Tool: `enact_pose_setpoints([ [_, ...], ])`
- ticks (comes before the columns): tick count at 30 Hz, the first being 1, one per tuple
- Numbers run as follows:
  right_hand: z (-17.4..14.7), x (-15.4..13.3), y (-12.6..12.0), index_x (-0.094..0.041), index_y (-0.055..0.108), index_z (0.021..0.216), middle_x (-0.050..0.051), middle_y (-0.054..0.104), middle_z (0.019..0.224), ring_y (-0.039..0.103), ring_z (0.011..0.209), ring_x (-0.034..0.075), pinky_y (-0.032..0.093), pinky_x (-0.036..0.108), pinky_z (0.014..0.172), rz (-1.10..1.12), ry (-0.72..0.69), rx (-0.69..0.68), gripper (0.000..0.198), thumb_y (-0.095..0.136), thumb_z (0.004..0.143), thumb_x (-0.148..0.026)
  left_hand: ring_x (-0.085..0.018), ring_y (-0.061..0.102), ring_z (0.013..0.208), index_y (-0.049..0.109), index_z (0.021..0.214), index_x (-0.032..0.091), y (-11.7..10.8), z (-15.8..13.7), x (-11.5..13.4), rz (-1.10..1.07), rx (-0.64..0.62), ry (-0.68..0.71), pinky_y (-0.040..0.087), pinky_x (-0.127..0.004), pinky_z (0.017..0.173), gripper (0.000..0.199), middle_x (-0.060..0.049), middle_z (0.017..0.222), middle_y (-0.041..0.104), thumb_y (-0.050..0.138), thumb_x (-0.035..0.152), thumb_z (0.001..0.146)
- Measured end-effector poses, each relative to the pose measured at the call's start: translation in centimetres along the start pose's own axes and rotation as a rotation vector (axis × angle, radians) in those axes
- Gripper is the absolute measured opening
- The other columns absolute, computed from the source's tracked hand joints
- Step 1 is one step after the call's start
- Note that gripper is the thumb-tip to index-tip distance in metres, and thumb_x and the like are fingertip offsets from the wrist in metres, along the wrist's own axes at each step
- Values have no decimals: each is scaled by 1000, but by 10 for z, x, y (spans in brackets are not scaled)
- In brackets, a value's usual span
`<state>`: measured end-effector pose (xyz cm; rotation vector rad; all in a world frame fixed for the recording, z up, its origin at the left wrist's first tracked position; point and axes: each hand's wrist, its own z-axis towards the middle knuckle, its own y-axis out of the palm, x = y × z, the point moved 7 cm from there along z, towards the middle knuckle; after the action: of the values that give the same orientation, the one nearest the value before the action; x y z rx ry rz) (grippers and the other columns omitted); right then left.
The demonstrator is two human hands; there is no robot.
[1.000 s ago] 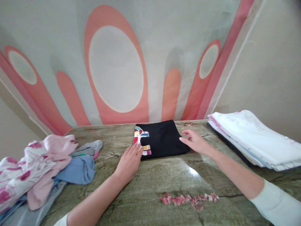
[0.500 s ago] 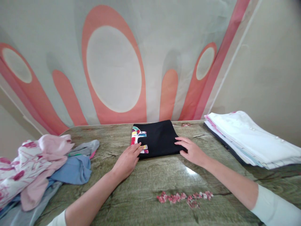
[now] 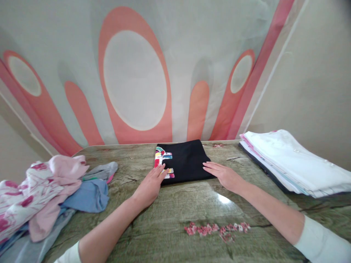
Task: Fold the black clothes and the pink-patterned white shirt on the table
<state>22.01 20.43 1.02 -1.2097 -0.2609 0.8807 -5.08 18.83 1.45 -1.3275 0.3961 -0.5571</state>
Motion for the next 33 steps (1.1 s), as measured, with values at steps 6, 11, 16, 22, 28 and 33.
enact_pose_setpoints([
  [6,-1,-1,-3,-29,41,134,-3,39,139,35,128,15,33,38,107,40,-6,-65,74,35,69,6,-20,21,135,30,138,20,-12,-3,8,19,-36,44,22,-41,109,63,-7,146,26,36,3,78],
  [11,-3,5,-1,-29,43,133,-3,41,138,36,128,14,30,39,108,140,24,-69,70,31,71,3,-24,15,136,25,141,21,-21,-6,18,2,-47,61,19,-43,109,54,-8,149,19,39,37,91],
  [16,-4,22,-20,-26,62,112,0,59,120,51,114,17,37,42,102,240,176,200,51,32,77,-4,-26,11,137,20,143,23,-16,-8,16,-1,-87,46,18,-44,108,57,-9,150,14,33,47,92],
  [22,4,-16,-25,-27,59,115,3,57,122,47,117,20,35,41,102,166,14,104,34,40,88,-20,-25,13,136,19,143,24,-13,-8,13,-1,-84,36,18,-43,108,56,-8,150,14,31,47,93],
  [28,10,-33,-22,-22,61,104,8,59,107,51,102,21,41,37,90,33,-17,-58,25,47,88,-34,-24,15,136,22,142,30,-13,-4,7,18,-108,24,18,-46,108,49,-4,149,16,28,43,95],
  [33,13,-46,-25,-19,62,93,7,59,92,52,87,20,39,37,80,-37,-9,-142,28,47,87,-43,-25,13,136,27,140,30,-17,-1,-14,31,-129,82,18,-46,108,51,-2,148,21,36,46,92],
])
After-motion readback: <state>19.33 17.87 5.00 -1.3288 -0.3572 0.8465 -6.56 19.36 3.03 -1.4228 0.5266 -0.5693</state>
